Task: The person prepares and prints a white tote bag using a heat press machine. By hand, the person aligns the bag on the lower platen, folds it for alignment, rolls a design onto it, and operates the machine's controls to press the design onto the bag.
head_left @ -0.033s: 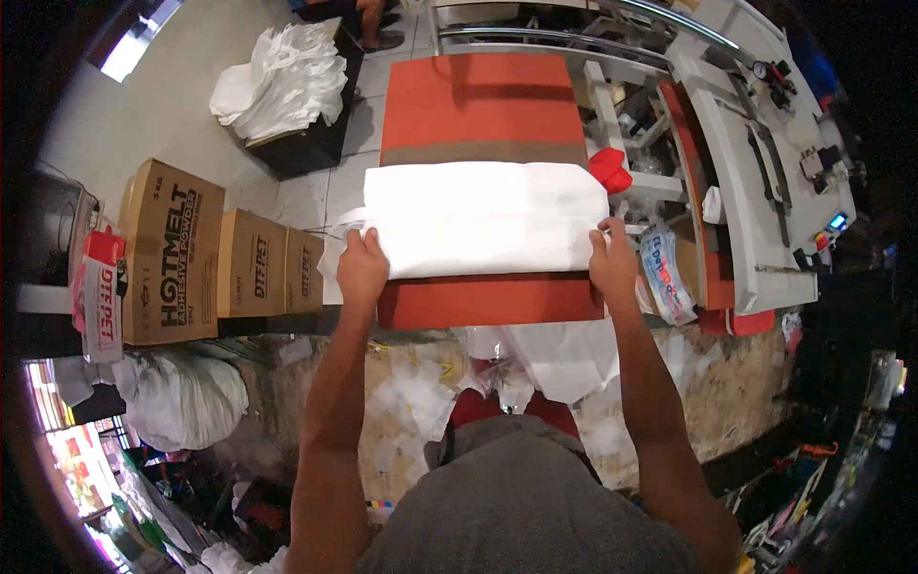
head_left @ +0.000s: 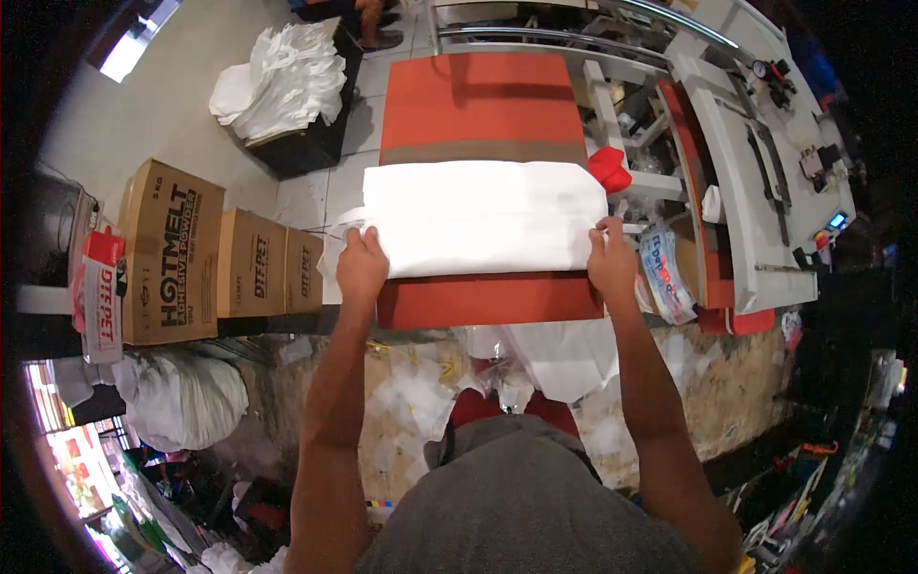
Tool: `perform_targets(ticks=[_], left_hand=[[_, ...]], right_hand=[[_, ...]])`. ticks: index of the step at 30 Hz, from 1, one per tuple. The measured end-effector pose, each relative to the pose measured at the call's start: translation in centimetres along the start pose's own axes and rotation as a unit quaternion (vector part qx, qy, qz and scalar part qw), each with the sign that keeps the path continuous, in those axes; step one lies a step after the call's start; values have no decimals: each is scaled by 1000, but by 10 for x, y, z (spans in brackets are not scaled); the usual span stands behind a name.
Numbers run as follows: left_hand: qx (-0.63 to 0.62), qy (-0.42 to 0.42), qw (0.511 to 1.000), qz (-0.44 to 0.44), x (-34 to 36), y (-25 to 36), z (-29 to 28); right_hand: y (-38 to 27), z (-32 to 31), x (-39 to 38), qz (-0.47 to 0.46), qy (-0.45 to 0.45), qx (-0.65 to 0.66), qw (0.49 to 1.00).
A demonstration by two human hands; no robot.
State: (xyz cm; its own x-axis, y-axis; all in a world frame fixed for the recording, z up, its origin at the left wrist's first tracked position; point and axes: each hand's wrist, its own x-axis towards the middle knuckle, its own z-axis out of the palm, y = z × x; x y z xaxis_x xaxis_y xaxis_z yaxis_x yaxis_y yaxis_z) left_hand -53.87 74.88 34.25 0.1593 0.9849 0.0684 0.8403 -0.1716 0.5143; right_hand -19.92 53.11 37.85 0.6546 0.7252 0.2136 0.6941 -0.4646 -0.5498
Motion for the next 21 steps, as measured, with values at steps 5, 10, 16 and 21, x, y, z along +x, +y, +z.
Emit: perform_targets(ticks=[5,10,16,21], left_hand=[[21,-35,999,-12,5,4,-6],[-29,14,999,-10,3,7,-6],[-45,70,994,75,3,6,-3],[18,116,977,179,4,12,-9]], right_hand=[[0,5,1,25,-26,-55,998],[3,11,2,-9,0,-55,998],[20,22,0,-81,49,-68,993],[15,19,-7,-86,54,-98,990]])
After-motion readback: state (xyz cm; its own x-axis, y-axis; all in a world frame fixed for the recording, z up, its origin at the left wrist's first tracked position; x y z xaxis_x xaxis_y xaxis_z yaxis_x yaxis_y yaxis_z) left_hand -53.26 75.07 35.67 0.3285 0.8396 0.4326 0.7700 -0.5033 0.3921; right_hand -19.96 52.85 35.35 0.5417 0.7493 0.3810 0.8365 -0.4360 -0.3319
